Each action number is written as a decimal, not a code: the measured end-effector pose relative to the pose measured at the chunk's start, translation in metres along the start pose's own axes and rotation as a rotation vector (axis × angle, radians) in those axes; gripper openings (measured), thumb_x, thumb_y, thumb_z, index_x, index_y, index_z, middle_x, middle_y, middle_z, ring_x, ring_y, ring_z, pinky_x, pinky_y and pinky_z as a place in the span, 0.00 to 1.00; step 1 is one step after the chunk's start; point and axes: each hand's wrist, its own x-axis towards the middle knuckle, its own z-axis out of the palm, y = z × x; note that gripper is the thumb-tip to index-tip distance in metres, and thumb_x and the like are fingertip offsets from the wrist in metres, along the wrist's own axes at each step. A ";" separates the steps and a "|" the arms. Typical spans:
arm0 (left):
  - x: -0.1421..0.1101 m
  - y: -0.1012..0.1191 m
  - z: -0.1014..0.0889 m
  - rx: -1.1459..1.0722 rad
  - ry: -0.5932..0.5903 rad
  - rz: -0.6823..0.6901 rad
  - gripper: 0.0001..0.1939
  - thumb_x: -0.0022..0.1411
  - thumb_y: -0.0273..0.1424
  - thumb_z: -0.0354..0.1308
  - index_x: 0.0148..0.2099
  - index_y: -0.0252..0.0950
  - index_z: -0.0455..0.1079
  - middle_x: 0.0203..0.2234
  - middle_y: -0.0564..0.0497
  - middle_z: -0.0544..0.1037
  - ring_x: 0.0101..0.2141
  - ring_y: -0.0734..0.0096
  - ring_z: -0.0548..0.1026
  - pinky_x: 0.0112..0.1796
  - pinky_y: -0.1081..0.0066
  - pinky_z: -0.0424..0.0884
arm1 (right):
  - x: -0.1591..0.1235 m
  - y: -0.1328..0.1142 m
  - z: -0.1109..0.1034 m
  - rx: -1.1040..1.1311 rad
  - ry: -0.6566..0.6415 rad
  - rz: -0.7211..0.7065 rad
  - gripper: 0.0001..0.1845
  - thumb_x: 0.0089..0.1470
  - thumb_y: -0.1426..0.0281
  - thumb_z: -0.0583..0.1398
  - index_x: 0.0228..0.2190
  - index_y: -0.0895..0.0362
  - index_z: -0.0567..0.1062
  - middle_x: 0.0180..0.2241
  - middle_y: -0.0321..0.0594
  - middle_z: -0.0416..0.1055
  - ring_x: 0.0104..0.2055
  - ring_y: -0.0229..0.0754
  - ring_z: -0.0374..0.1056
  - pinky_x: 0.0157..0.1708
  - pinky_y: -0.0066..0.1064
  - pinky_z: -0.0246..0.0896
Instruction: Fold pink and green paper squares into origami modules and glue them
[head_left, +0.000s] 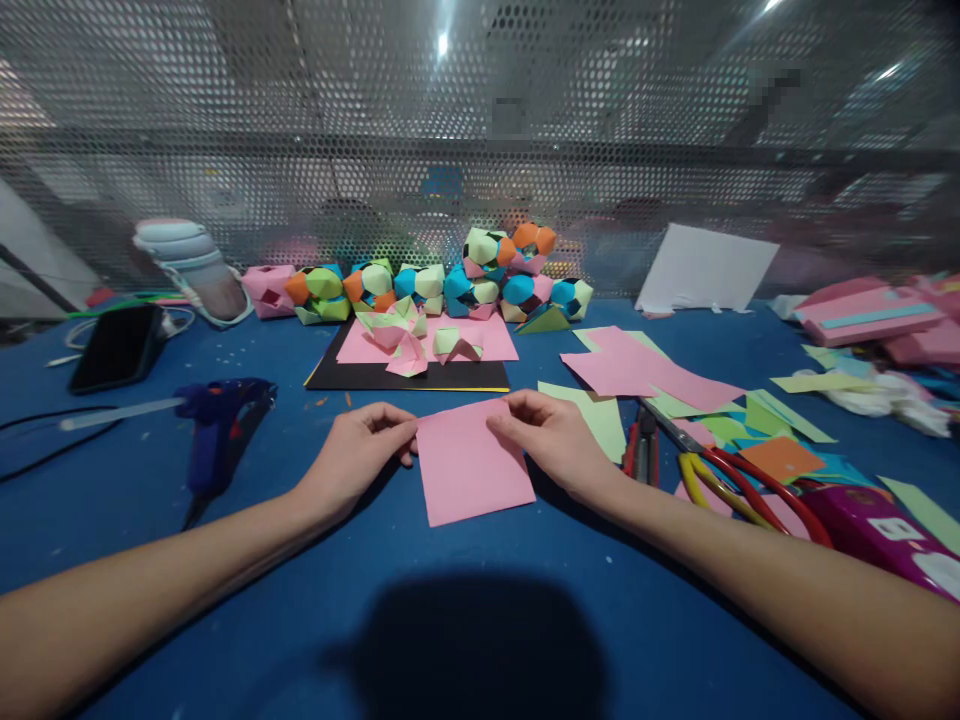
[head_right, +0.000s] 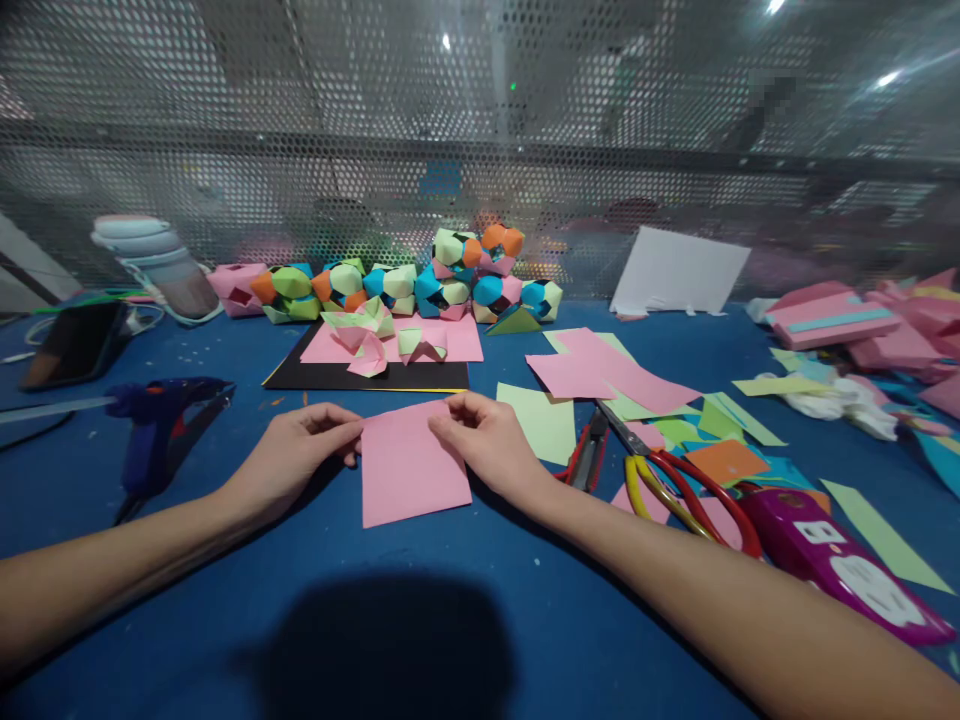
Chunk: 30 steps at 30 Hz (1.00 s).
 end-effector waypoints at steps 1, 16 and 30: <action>0.000 0.001 0.000 0.012 -0.007 0.003 0.07 0.49 0.32 0.62 0.28 0.32 0.73 0.19 0.50 0.74 0.20 0.75 0.69 0.25 0.74 0.65 | 0.000 0.000 0.000 -0.034 0.004 -0.011 0.13 0.46 0.61 0.61 0.26 0.59 0.72 0.22 0.33 0.65 0.24 0.33 0.59 0.24 0.26 0.54; 0.010 -0.003 -0.012 0.202 -0.025 0.167 0.12 0.59 0.36 0.54 0.27 0.35 0.70 0.18 0.53 0.71 0.20 0.75 0.68 0.22 0.75 0.59 | -0.005 0.005 0.002 -0.278 0.027 -0.157 0.08 0.50 0.66 0.57 0.26 0.59 0.71 0.22 0.33 0.65 0.24 0.34 0.60 0.26 0.28 0.56; 0.005 -0.010 -0.008 0.557 -0.242 0.464 0.06 0.53 0.26 0.54 0.29 0.39 0.72 0.27 0.51 0.74 0.33 0.66 0.69 0.37 0.69 0.62 | -0.018 0.003 0.006 -0.371 -0.096 -0.683 0.07 0.55 0.74 0.54 0.33 0.58 0.73 0.36 0.45 0.76 0.40 0.41 0.71 0.40 0.35 0.67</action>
